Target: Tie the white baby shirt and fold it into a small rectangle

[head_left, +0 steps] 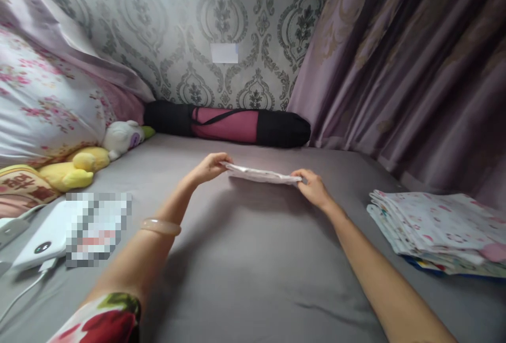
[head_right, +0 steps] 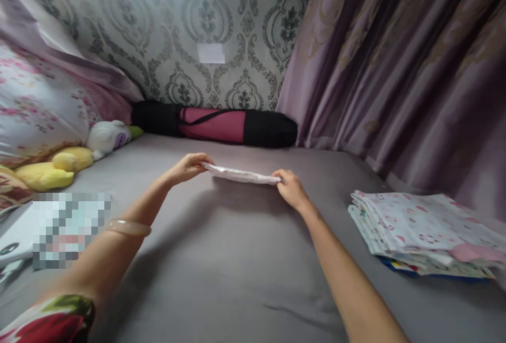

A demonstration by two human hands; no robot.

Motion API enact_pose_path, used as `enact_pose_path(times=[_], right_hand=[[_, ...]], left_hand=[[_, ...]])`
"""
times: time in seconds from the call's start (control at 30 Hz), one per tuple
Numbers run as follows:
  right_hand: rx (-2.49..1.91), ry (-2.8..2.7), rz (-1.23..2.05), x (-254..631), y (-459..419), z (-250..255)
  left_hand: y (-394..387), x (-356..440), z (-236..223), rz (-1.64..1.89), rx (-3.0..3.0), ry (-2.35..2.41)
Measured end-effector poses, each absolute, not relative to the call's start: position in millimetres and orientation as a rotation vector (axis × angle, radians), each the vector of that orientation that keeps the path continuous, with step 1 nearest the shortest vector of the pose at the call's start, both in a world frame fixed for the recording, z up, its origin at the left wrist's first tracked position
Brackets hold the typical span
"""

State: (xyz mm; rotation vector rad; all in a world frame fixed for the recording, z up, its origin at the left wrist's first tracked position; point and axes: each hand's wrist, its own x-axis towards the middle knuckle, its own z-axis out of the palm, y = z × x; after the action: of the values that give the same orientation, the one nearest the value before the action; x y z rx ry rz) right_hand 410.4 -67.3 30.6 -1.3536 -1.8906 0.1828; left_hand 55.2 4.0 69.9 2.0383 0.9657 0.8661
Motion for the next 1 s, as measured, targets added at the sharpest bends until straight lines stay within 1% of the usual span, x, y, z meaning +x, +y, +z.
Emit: enact_pose_path(times=[0.07,0.23,0.4,0.57,0.77,0.9,1.0], right_hand=[[-1.303,-2.003,0.183,409.6,-85.2,17.5],[-1.243,-2.206,0.14,407.2,-106.8,1.8],[-1.239,-2.359,0.104,407.7,-119.2,0.1],[-1.404,-2.425,0.083,403.4,-127.2,8.0],[-1.576,-2.343,-0.035,350.4,-112.3,16.2],[-1.693,-2.389,0.015,307.5,-101.5,15.3],[-1.719,-2.429,0.055,291.9,-92.6,15.1]], left_hand=[[-10.8,46.2,60.4,0.738,2.18,0.934],[-35.7,38.0,33.5,0.635,2.425,1.016],[-42.5,33.7,16.6,0.564,2.558,0.991],[-46.7,35.4,17.2,0.505,2.628,1.019],[-58.5,86.3,22.3,0.544,2.637,1.329],[-69.7,130.3,17.7,0.438,2.641,1.37],[-69.4,146.3,14.2,0.412,2.613,1.452]])
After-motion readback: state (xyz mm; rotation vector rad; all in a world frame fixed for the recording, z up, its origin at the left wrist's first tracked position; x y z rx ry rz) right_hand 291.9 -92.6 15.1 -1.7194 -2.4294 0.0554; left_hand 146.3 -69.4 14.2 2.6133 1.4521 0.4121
